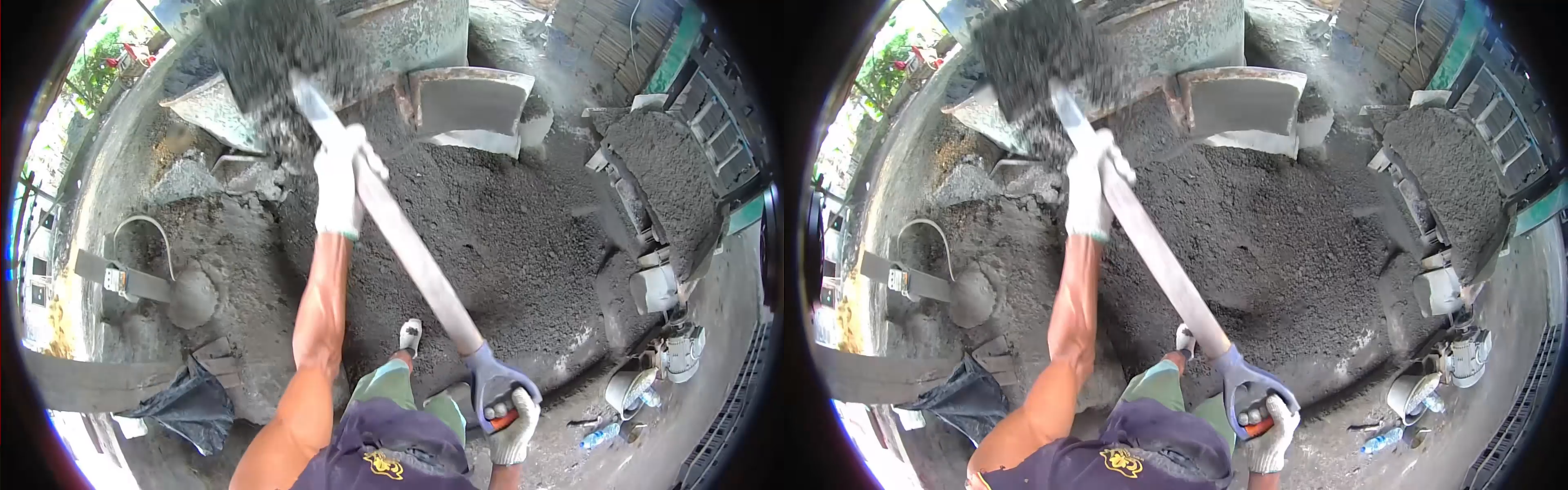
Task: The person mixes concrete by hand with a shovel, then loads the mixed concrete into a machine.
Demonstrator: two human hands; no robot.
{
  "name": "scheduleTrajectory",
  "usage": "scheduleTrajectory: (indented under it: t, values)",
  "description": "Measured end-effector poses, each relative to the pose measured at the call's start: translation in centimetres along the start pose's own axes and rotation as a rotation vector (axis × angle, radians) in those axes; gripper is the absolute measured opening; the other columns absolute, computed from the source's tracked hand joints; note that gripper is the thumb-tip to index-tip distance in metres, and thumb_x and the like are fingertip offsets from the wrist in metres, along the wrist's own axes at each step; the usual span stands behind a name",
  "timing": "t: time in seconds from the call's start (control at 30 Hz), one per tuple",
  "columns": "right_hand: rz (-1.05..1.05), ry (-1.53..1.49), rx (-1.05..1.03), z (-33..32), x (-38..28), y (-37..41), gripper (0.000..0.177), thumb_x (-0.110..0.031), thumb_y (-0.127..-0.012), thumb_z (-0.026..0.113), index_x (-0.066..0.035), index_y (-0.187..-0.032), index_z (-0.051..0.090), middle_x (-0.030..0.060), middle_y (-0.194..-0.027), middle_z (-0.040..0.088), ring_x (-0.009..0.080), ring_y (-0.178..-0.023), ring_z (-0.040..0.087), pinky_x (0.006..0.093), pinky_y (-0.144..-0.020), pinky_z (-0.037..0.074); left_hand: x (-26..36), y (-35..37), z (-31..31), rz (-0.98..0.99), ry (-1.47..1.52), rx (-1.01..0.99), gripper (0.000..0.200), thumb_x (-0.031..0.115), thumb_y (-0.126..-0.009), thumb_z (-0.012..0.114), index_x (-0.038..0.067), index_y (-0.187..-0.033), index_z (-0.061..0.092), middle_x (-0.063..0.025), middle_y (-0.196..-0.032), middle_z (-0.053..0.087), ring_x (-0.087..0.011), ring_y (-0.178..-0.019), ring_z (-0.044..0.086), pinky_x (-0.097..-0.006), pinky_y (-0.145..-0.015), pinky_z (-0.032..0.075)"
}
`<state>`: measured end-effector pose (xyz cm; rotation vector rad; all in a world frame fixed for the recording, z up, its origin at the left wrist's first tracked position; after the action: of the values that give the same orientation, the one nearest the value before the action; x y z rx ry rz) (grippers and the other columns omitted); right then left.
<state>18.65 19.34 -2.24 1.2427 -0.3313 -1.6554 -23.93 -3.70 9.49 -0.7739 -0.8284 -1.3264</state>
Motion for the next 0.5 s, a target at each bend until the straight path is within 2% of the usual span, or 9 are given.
scheduleTrajectory:
  t: [0.07, 0.17, 0.23, 0.3, 0.33, 0.4, 0.43, 0.47, 0.5]
  values:
    - [-0.057, -0.047, -0.086, -1.8, -2.4, 1.9, 0.015, -0.012, -0.087, 0.07, -0.003, -0.092, 0.059, 0.0056, -0.068, 0.055, 0.0187, -0.054, 0.053, 0.0373, -0.049, 0.049, -0.2, 1.3, 1.9, -0.023, -0.011, -0.04, 0.019, 0.022, -0.095, 0.067, 0.004, -0.098, 0.061, -0.0054, -0.07, 0.061, -0.0205, -0.051, 0.062, -0.0345, -0.052, 0.056]
    - [-0.09, -0.027, 0.017, -11.9, -1.2, 0.6, 0.011, -0.013, -0.084, 0.067, -0.004, -0.086, 0.061, 0.0053, -0.063, 0.054, 0.0186, -0.049, 0.051, 0.0364, -0.046, 0.047, -10.1, 8.3, 0.5, -0.224, 0.005, -0.024, 0.022, 0.018, -0.09, 0.068, 0.002, -0.102, 0.059, -0.0083, -0.068, 0.059, -0.0246, -0.05, 0.062, -0.0386, -0.05, 0.056]
    - [-0.103, 0.038, 0.239, -20.2, 0.1, 1.9, 0.009, -0.015, -0.081, 0.065, -0.007, -0.08, 0.061, 0.0043, -0.059, 0.053, 0.0178, -0.046, 0.05, 0.0351, -0.046, 0.047, -21.0, 14.0, -2.2, -0.539, 0.091, 0.089, 0.018, 0.01, -0.084, 0.068, 0.002, -0.098, 0.059, -0.01, -0.068, 0.059, -0.0273, -0.05, 0.062, -0.0447, -0.05, 0.057]
    - [-0.093, 0.031, 0.299, -27.8, 0.6, 4.2, 0.008, -0.014, -0.08, 0.065, -0.008, -0.08, 0.061, 0.0057, -0.061, 0.055, 0.0181, -0.049, 0.052, 0.0344, -0.048, 0.049, -28.3, 20.5, -3.3, -0.781, -0.018, 0.116, 0.012, 0.005, -0.083, 0.068, 0.003, -0.093, 0.061, -0.0095, -0.067, 0.061, -0.0257, -0.047, 0.061, -0.0439, -0.046, 0.057]
    - [-0.09, 0.041, 0.346, -29.6, 0.7, 5.4, 0.021, -0.018, -0.085, 0.064, -0.013, -0.07, 0.049, 0.0013, -0.057, 0.049, 0.0176, -0.046, 0.049, 0.0313, -0.041, 0.038, -32.5, 23.2, -4.2, -0.886, 0.02, 0.146, 0.009, 0.006, -0.085, 0.069, 0.004, -0.09, 0.062, -0.0095, -0.067, 0.061, -0.0254, -0.048, 0.061, -0.0446, -0.046, 0.057]
    - [-0.1, 0.085, 0.592, -32.7, 0.1, 8.4, 0.019, -0.018, -0.084, 0.065, -0.013, -0.072, 0.052, 0.0011, -0.057, 0.049, 0.0175, -0.046, 0.048, 0.0322, -0.043, 0.041, -38.8, 28.3, -5.4, -1.109, 0.073, 0.249, 0.009, 0.009, -0.088, 0.07, 0.005, -0.088, 0.062, -0.0083, -0.066, 0.06, -0.0247, -0.05, 0.061, -0.046, -0.047, 0.057]
    - [-0.044, 0.112, 0.64, -31.4, -1.0, 10.0, 0.007, -0.016, -0.084, 0.066, -0.014, -0.09, 0.063, 0.0048, -0.08, 0.062, 0.0229, -0.068, 0.059, 0.0397, -0.06, 0.05, -40.5, 29.7, -5.3, -1.172, 0.1, 0.284, 0.008, 0.009, -0.087, 0.07, 0.005, -0.087, 0.062, -0.0083, -0.065, 0.06, -0.0249, -0.05, 0.061, -0.0457, -0.047, 0.057]
    - [0.014, 0.136, 0.69, -29.7, -1.9, 11.5, 0.025, -0.013, -0.084, 0.068, -0.014, -0.108, 0.074, 0.0086, -0.102, 0.074, 0.0283, -0.09, 0.071, 0.0472, -0.077, 0.06, -41.9, 30.7, -5.6, -1.238, 0.126, 0.32, 0.008, 0.009, -0.086, 0.069, 0.006, -0.086, 0.062, -0.0084, -0.065, 0.059, -0.0251, -0.051, 0.061, -0.0454, -0.048, 0.056]
    - [-0.003, 0.228, 0.676, -28.7, -2.3, 10.9, 0.029, -0.023, -0.083, 0.073, -0.015, -0.11, 0.074, 0.0081, -0.102, 0.074, 0.0274, -0.089, 0.071, 0.0516, -0.077, 0.06, -42.8, 30.1, -6.1, -1.242, 0.104, 0.303, 0.008, 0.009, -0.085, 0.069, 0.006, -0.085, 0.062, -0.0085, -0.064, 0.059, -0.0254, -0.051, 0.061, -0.0453, -0.048, 0.056]
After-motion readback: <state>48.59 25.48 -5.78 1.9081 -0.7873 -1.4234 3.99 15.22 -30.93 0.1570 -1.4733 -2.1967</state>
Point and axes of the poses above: each hand's wrist, its own y-axis away from the middle knuckle, its own z-axis out of the palm, x = y × z, the point moved 6 cm from there along -y, towards the middle knuckle
